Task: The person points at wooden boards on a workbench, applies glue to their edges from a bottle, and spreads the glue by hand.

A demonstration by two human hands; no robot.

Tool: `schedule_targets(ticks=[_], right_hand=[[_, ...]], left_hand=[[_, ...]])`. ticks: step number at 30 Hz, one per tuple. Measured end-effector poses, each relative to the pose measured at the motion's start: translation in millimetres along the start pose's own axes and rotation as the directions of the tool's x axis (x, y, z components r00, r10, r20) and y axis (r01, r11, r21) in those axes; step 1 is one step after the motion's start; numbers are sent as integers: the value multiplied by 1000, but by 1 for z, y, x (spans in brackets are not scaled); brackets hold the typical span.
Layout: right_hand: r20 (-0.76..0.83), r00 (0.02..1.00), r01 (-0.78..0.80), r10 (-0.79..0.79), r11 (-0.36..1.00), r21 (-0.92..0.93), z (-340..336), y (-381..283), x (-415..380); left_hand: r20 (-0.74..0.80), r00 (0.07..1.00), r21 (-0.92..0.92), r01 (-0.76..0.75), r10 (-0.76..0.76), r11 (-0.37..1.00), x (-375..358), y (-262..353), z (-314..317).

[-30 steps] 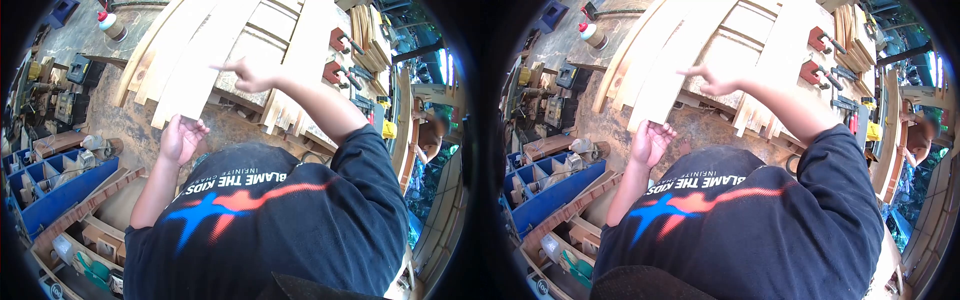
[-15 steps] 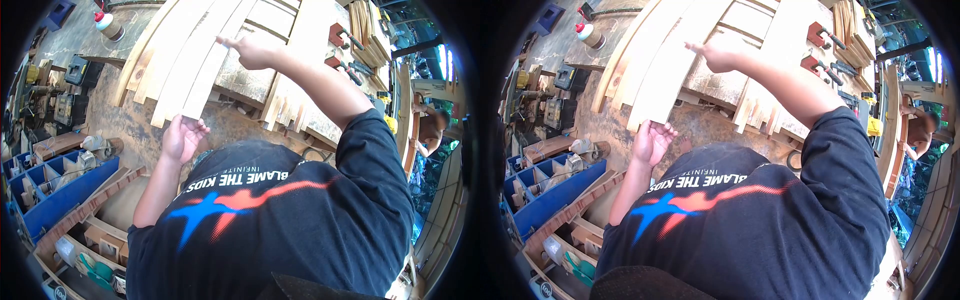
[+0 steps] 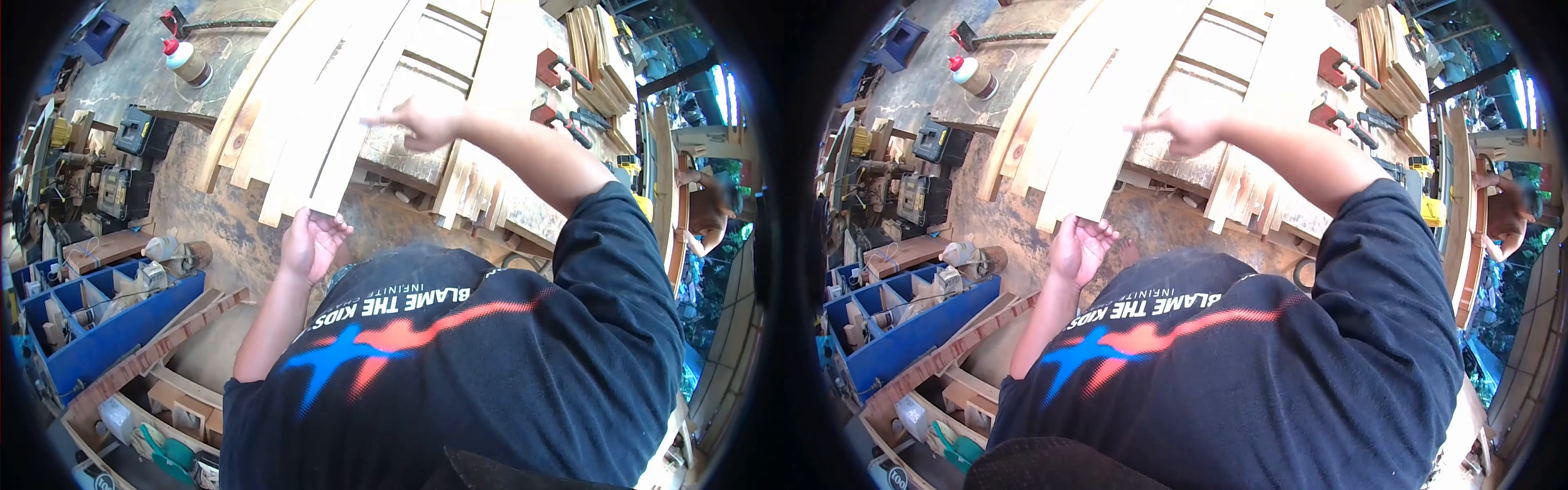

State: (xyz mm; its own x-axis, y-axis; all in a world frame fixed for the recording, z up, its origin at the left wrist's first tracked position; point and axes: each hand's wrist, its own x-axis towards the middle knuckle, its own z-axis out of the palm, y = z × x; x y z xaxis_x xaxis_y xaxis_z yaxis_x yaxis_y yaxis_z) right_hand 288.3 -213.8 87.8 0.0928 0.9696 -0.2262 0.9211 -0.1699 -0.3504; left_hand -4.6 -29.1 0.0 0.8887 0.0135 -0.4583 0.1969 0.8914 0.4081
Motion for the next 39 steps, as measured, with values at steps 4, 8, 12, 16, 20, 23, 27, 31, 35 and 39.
schedule_targets(ticks=[4,8,12,16,20,23,27,31,35,39], right_hand=[[75,953,-301,295,948,101,-4,10,24],[-9,847,-522,531,836,171,-16,42,39],[113,981,-135,157,974,-180,-15,9,21],[50,833,-512,550,804,-303,-29,2,31],[-468,832,-360,298,932,-47,34,96,42],[23,937,-349,349,937,0,-28,8,13],[20,955,-292,297,948,-129,-12,36,6],[-616,766,-106,184,981,161,35,113,32],[-120,921,-363,372,927,91,-22,42,-2],[-228,931,-207,284,927,313,10,99,5]], left_hand=[[-20,999,-18,32,-32,999,0,-5,-9],[-46,997,-8,55,-56,998,4,-4,-15],[-21,997,-3,71,-71,997,5,-2,-17],[-33,993,10,112,-112,994,6,-1,-24],[-68,991,23,113,-111,993,6,0,-22],[-29,997,72,67,-65,995,1,6,-6],[-22,1000,33,-8,9,999,-6,7,20],[-77,995,33,-55,57,998,-9,0,39],[-150,985,28,-81,84,996,-13,-3,56],[-180,979,61,-83,93,995,-15,-4,58]])
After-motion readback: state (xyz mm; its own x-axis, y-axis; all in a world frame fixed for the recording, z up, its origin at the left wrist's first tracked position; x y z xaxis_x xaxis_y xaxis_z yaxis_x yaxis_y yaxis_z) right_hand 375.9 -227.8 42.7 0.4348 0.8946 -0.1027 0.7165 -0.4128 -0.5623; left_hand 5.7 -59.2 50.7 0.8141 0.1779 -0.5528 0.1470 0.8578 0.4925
